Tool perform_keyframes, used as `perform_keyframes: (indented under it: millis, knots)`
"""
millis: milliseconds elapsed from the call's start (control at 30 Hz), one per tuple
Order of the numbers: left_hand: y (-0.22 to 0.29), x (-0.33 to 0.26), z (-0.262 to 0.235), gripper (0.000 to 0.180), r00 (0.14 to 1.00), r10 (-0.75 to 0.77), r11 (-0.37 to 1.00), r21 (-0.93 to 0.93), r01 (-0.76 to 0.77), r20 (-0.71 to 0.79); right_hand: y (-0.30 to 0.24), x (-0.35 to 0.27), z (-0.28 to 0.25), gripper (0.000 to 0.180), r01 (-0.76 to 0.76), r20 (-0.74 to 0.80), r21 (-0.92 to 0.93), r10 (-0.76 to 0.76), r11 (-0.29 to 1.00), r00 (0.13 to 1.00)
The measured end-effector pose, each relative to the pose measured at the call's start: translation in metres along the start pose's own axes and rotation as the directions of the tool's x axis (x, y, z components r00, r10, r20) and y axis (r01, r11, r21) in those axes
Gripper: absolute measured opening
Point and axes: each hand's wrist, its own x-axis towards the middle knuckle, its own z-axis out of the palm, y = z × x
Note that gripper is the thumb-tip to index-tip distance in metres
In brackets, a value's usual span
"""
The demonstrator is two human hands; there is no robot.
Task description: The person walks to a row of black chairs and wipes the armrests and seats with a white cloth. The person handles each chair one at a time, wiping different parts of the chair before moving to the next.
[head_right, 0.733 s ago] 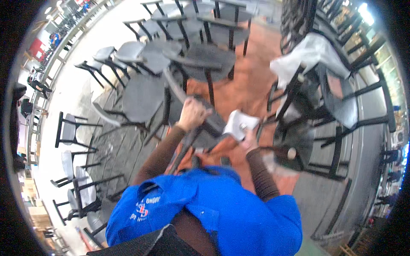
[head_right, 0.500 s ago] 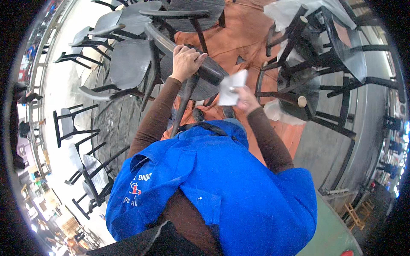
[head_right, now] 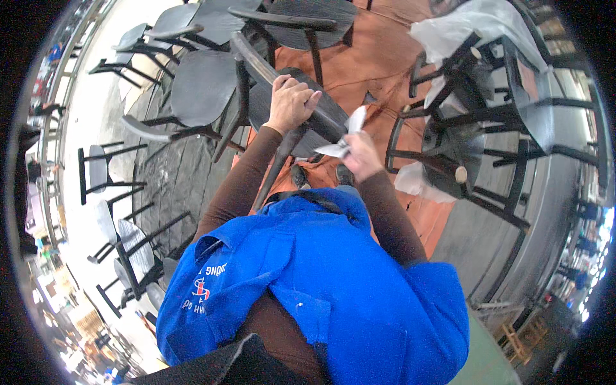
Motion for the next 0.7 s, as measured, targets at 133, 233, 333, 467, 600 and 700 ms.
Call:
perform_keyframes:
  millis: [133, 233, 333, 467, 600, 700]
  knots:
    - [-0.001, -0.006, 0.001, 0.030, 1.000, 0.005, 1.000, -0.021, -0.005, -0.013, -0.057, -0.046, -0.008, 0.034, 0.331, 0.033, 0.101, -0.336, 0.938, 0.941]
    - [-0.001, -0.005, 0.003, 0.025, 1.000, 0.008, 0.999, -0.051, -0.009, -0.014, -0.048, -0.041, -0.012, 0.045, 0.614, 0.409, -0.759, -0.574, 0.218, 0.710]
    - [-0.001, -0.002, 0.001, 0.020, 0.990, 0.042, 0.991, 0.124, -0.060, 0.138, -0.006, -0.011, 0.003, 0.062, 0.595, 0.683, -0.730, -0.340, -0.334, 0.647]
    - [-0.008, -0.005, -0.009, 0.014, 0.998, -0.056, 0.972, -0.226, 0.062, 0.034, 0.021, 0.017, 0.017, 0.065, 0.438, 0.757, -0.605, -0.310, -0.665, 0.575]
    - [-0.019, -0.027, -0.003, 0.018, 0.960, -0.173, 0.979, -0.143, 0.144, -0.222, 0.009, 0.005, 0.003, 0.063, 0.592, 0.850, -0.488, -0.194, -0.641, 0.490]
    - [-0.021, -0.058, 0.025, 0.044, 0.614, -0.692, 0.721, -0.410, 0.559, -0.380, 0.004, -0.003, -0.006, 0.057, 0.599, 0.865, -0.400, -0.069, -0.694, 0.498]
